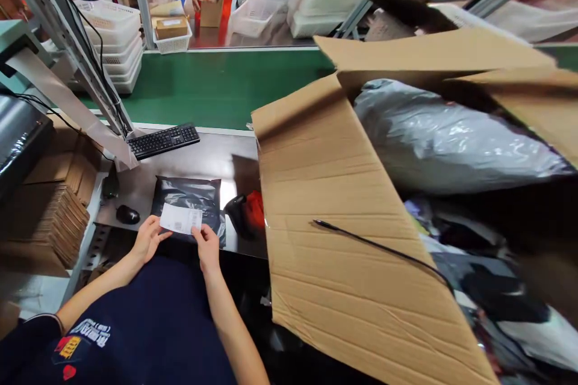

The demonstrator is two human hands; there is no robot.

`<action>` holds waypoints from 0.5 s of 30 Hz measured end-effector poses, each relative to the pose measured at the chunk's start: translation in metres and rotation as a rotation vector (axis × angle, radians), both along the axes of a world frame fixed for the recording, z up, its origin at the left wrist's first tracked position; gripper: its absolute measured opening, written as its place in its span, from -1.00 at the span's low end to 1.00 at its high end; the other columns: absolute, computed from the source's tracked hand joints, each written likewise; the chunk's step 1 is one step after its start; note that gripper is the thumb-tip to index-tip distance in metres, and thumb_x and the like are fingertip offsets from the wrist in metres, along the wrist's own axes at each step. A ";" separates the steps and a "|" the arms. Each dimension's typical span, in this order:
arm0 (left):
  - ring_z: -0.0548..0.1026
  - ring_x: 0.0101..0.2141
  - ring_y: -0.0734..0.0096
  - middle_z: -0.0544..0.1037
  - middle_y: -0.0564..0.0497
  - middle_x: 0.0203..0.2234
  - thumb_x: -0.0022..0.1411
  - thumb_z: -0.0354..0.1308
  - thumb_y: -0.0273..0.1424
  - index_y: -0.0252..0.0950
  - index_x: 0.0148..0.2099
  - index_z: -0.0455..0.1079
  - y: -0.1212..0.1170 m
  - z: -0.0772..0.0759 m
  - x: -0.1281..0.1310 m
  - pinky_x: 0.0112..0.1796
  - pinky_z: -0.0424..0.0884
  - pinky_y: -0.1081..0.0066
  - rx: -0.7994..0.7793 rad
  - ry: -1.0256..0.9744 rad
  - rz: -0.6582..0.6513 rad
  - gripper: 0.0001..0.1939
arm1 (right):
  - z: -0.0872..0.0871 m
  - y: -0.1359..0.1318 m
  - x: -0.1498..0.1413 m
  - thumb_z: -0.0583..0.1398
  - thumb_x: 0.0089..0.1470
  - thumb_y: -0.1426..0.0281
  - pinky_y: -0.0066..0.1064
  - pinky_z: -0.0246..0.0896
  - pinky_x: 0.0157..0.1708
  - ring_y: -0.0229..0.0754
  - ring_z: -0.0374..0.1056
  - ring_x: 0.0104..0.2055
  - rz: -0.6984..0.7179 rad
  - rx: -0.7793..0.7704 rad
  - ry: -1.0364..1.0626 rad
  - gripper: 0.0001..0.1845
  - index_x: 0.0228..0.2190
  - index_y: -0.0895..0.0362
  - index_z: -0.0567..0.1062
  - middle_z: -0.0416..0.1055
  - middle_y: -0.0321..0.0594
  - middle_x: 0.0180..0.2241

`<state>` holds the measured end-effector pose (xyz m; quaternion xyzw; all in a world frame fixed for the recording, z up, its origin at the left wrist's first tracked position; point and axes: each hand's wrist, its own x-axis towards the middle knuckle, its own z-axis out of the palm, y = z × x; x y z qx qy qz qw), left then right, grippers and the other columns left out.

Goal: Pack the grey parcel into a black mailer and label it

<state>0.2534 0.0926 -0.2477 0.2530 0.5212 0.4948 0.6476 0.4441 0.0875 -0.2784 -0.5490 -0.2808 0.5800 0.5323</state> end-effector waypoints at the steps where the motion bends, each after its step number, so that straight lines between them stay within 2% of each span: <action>1: 0.57 -0.10 0.20 0.55 -0.07 -0.13 0.07 0.37 0.01 -0.22 -0.25 0.26 -0.001 -0.005 -0.004 -0.06 0.57 0.12 -0.003 0.047 0.023 -0.51 | 0.004 0.002 0.006 0.39 -0.10 0.03 -0.24 0.32 -0.19 -0.09 0.38 -0.31 0.004 0.044 -0.117 -0.59 -0.46 0.11 0.51 0.51 -0.21 -0.42; 3: 0.56 -0.02 0.12 0.51 -0.14 0.03 0.08 0.37 0.01 -0.21 -0.11 0.31 0.001 -0.012 -0.012 -0.06 0.55 0.13 0.052 0.179 0.045 -0.49 | 0.016 0.003 0.020 0.33 0.00 0.09 -0.22 0.31 -0.14 -0.08 0.38 -0.27 0.072 0.177 -0.322 -0.67 -0.47 0.11 0.49 0.51 -0.17 -0.36; 5: 0.46 0.16 0.03 0.41 -0.20 0.21 0.03 0.43 -0.04 -0.16 0.10 0.33 0.006 -0.015 -0.018 0.05 0.48 0.11 0.185 0.313 -0.056 -0.33 | 0.031 0.002 0.032 0.26 0.08 0.20 -0.21 0.31 -0.09 -0.06 0.41 -0.20 0.248 0.334 -0.447 -0.76 -0.47 0.11 0.48 0.52 -0.13 -0.27; 7: 0.34 0.27 -0.03 0.35 -0.20 0.28 -0.06 0.52 -0.11 -0.15 0.20 0.35 0.015 -0.017 -0.021 0.19 0.36 0.06 0.331 0.383 -0.327 -0.20 | 0.045 0.000 0.040 0.22 0.09 0.32 -0.23 0.30 -0.08 -0.07 0.43 -0.17 0.475 0.453 -0.507 -0.85 -0.47 0.10 0.47 0.51 -0.14 -0.24; 9: 0.38 0.24 0.00 0.43 -0.20 0.21 -0.04 0.54 -0.13 -0.22 0.04 0.51 0.025 -0.019 -0.018 0.24 0.28 0.07 0.406 0.360 -0.605 -0.39 | 0.053 0.001 0.044 0.19 0.05 0.40 -0.25 0.30 -0.12 -0.09 0.44 -0.19 0.621 0.510 -0.540 -0.94 -0.43 0.10 0.48 0.51 -0.17 -0.26; 10: 0.44 0.16 0.04 0.49 -0.20 0.14 -0.01 0.52 -0.12 -0.26 -0.11 0.56 0.030 -0.021 -0.015 0.21 0.31 0.10 0.404 0.327 -0.688 -0.52 | 0.053 0.004 0.045 0.18 0.02 0.42 -0.26 0.29 -0.14 -0.10 0.43 -0.20 0.647 0.521 -0.556 -0.94 -0.42 0.10 0.48 0.51 -0.18 -0.27; 12: 0.54 -0.06 0.19 0.56 -0.18 -0.02 0.04 0.49 -0.10 -0.32 -0.33 0.53 0.037 -0.029 -0.004 0.05 0.43 0.19 0.336 0.254 -0.698 -0.61 | 0.046 0.013 0.048 0.18 0.01 0.39 -0.27 0.29 -0.16 -0.10 0.42 -0.23 0.623 0.500 -0.596 -0.93 -0.43 0.10 0.48 0.50 -0.19 -0.29; 15: 0.49 -0.36 0.39 0.58 -0.05 -0.35 0.01 0.49 -0.19 -0.35 -0.38 0.50 0.050 -0.044 0.018 -0.23 0.46 0.36 0.161 0.267 -0.480 -0.66 | 0.019 0.040 0.050 0.21 0.03 0.26 -0.27 0.26 -0.23 -0.11 0.38 -0.32 0.490 0.327 -0.708 -0.83 -0.47 0.09 0.47 0.48 -0.21 -0.38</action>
